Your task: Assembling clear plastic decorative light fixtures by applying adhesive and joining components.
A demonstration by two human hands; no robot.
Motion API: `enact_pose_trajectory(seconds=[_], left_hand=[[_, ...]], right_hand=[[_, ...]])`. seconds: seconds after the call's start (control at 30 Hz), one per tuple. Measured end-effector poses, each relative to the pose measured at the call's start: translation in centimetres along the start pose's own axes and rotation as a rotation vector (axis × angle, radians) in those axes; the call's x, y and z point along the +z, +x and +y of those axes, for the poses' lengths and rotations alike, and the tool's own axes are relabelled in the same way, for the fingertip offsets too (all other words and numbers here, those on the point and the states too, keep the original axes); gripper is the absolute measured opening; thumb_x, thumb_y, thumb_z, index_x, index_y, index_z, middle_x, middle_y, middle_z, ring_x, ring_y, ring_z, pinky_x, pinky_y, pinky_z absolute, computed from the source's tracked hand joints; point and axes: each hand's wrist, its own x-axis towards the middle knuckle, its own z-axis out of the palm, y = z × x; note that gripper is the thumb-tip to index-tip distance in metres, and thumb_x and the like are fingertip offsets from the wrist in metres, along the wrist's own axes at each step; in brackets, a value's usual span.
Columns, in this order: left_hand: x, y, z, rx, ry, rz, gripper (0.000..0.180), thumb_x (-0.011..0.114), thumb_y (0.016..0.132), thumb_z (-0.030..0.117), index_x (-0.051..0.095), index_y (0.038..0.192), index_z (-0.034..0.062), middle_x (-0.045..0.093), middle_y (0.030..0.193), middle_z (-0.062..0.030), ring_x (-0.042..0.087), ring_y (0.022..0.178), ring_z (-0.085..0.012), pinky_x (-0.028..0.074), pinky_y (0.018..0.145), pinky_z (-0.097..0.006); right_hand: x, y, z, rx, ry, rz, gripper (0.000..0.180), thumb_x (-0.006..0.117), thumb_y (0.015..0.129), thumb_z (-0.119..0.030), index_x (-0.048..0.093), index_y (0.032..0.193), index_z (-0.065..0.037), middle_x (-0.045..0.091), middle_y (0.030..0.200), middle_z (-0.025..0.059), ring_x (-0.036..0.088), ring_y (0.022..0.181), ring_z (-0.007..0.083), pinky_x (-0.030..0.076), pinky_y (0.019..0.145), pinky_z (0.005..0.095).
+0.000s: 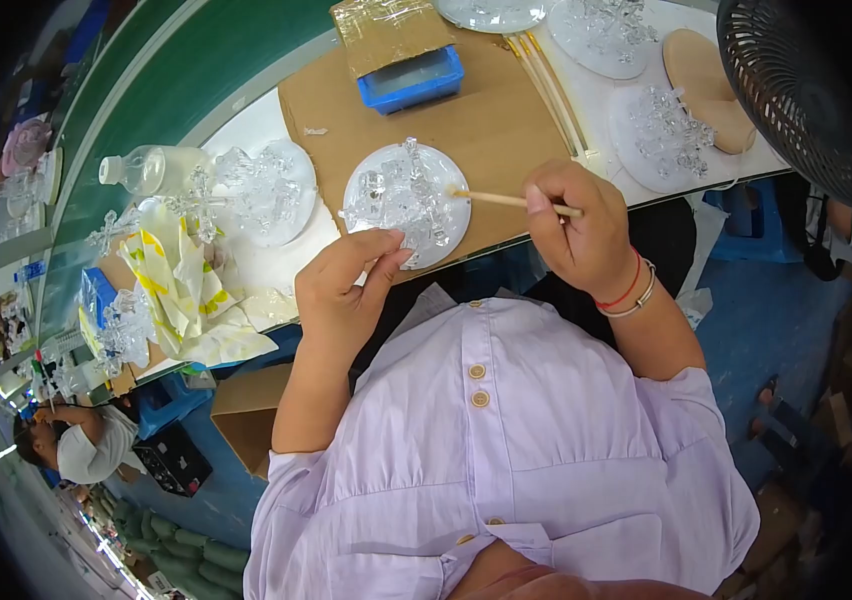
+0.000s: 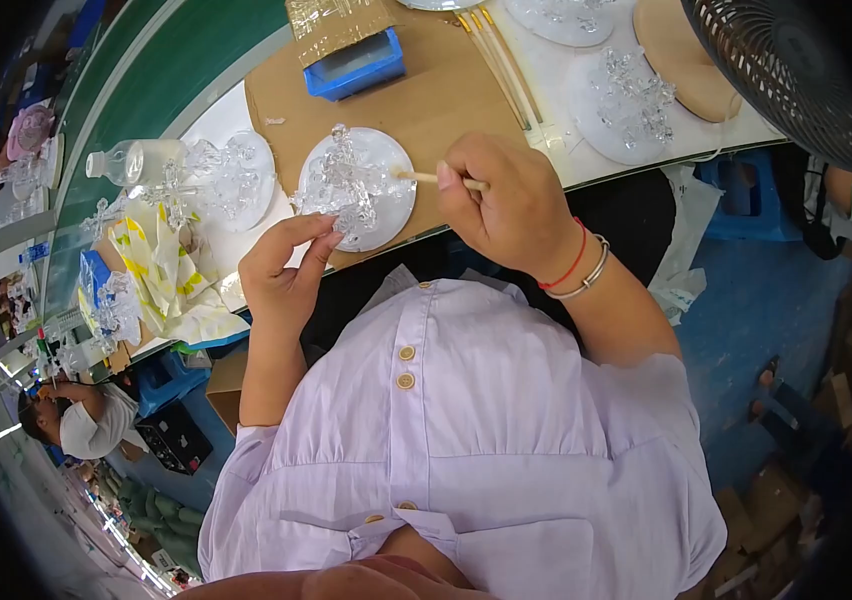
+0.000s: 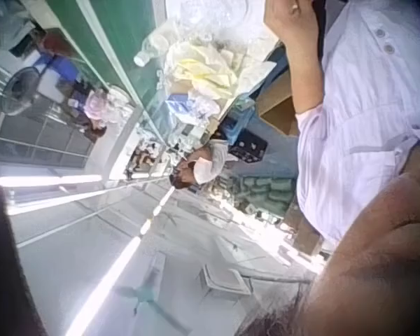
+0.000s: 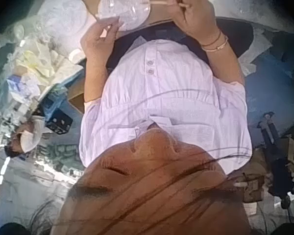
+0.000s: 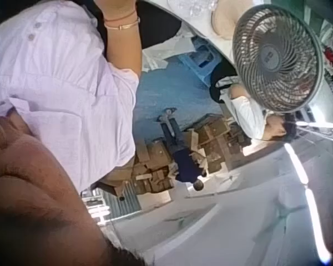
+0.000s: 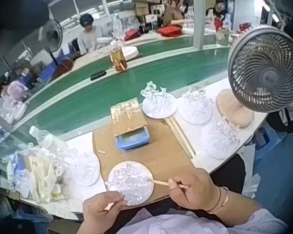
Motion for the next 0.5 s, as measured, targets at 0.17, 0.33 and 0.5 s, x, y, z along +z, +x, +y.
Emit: enact_pose_trajectory(seconds=[0.17,0.33,0.5], left_hand=[[0.2,-0.1,0.1,-0.006,0.005,0.017,0.018,0.077,0.075,-0.001,0.069,0.091,0.0030,0.071,0.087,-0.0085,0.070,0.078,-0.0205,0.055,0.067,-0.028],[0.3,0.0,0.0,0.010,-0.008,0.018,0.017,0.077,0.075,-0.001,0.070,0.090,0.0030,0.071,0.087,-0.0087,0.070,0.078,-0.0211,0.055,0.068,-0.028],[0.3,-0.1,0.2,-0.025,-0.011,0.020,0.017,0.077,0.075,0.000,0.070,0.090,0.0030,0.071,0.086,-0.0086,0.070,0.078,-0.0210,0.055,0.068,-0.028]], right_hand=[[-0.2,-1.4,-0.7,-0.008,0.098,-0.042,0.006,0.054,0.087,0.004,0.051,0.087,0.000,0.059,0.074,0.0111,0.056,0.058,0.0216,0.045,0.054,0.0288],[0.1,-1.6,-1.2,0.001,0.158,-0.055,0.006,0.053,0.086,0.005,0.051,0.087,0.000,0.059,0.074,0.0114,0.056,0.058,0.0218,0.045,0.053,0.0293],[0.4,-0.9,-1.1,-0.028,0.102,-0.047,0.006,0.054,0.086,0.005,0.051,0.088,-0.001,0.059,0.074,0.0121,0.056,0.058,0.0230,0.045,0.053,0.0301]])
